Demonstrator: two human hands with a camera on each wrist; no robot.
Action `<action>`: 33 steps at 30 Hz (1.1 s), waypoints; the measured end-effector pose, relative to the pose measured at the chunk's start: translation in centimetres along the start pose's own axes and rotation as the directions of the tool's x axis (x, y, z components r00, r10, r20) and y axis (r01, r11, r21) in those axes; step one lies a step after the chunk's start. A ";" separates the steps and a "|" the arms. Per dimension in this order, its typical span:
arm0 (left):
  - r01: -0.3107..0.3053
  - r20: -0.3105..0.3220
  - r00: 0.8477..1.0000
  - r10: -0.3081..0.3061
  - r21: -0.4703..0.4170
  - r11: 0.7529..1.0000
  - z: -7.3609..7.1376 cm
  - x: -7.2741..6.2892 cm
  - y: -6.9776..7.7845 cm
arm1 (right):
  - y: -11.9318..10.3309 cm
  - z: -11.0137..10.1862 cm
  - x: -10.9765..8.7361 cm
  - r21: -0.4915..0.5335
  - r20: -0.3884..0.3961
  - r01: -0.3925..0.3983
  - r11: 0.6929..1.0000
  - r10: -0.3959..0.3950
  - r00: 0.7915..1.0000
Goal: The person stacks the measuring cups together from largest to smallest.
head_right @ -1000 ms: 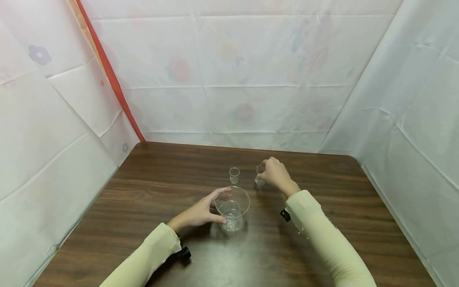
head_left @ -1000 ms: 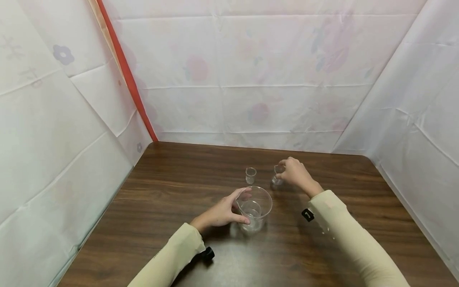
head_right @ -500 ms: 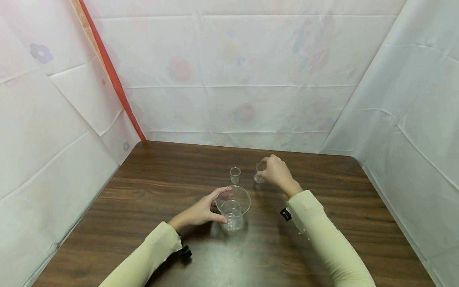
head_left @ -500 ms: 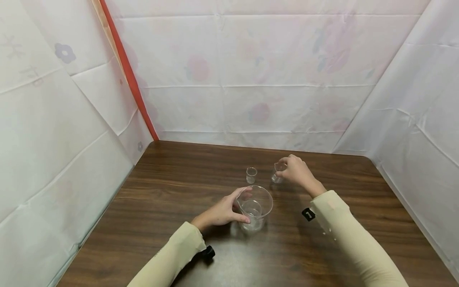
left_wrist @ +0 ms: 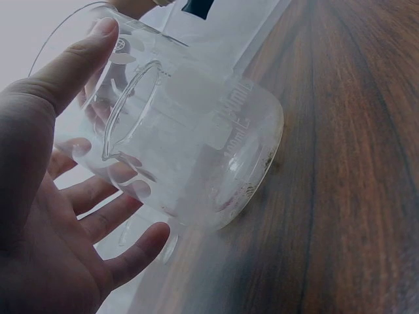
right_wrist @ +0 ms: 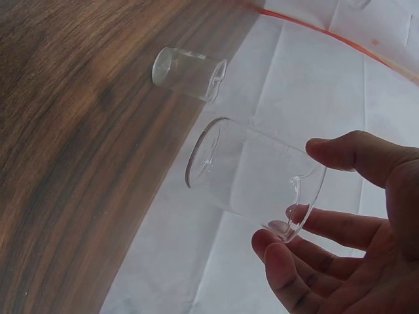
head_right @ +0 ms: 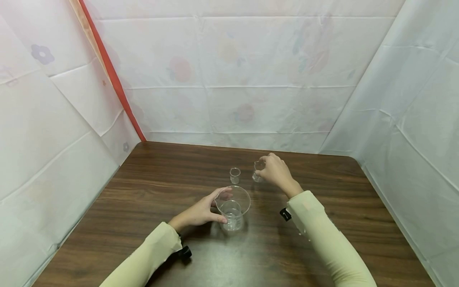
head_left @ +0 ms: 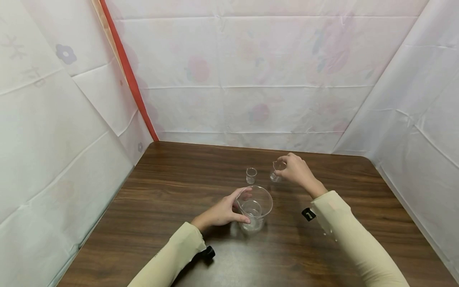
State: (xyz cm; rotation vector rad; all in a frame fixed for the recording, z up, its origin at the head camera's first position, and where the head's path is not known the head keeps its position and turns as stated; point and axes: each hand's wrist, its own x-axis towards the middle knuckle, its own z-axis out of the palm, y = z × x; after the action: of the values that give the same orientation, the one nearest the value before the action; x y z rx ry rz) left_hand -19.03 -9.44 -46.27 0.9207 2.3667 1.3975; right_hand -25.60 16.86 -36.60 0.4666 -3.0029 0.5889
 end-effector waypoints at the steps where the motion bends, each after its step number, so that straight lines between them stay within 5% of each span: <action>1: 0.000 0.001 1.000 0.000 0.001 1.000 0.0 0.0 0.0 | 0.0 0.0 0.0 0.000 -0.003 -0.001 1.000 0.001 1.000; 33: 0.015 -0.003 1.000 -0.015 -0.010 1.000 0.1 0.1 -0.1 | -1.5 -1.3 -0.6 0.005 -0.044 0.031 0.999 -0.031 0.999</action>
State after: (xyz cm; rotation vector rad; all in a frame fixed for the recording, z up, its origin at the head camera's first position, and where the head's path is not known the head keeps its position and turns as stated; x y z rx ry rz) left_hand -19.05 -9.35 -46.44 0.8967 2.3617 1.4056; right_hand -24.62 16.21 -34.94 0.4937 -2.9480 0.5981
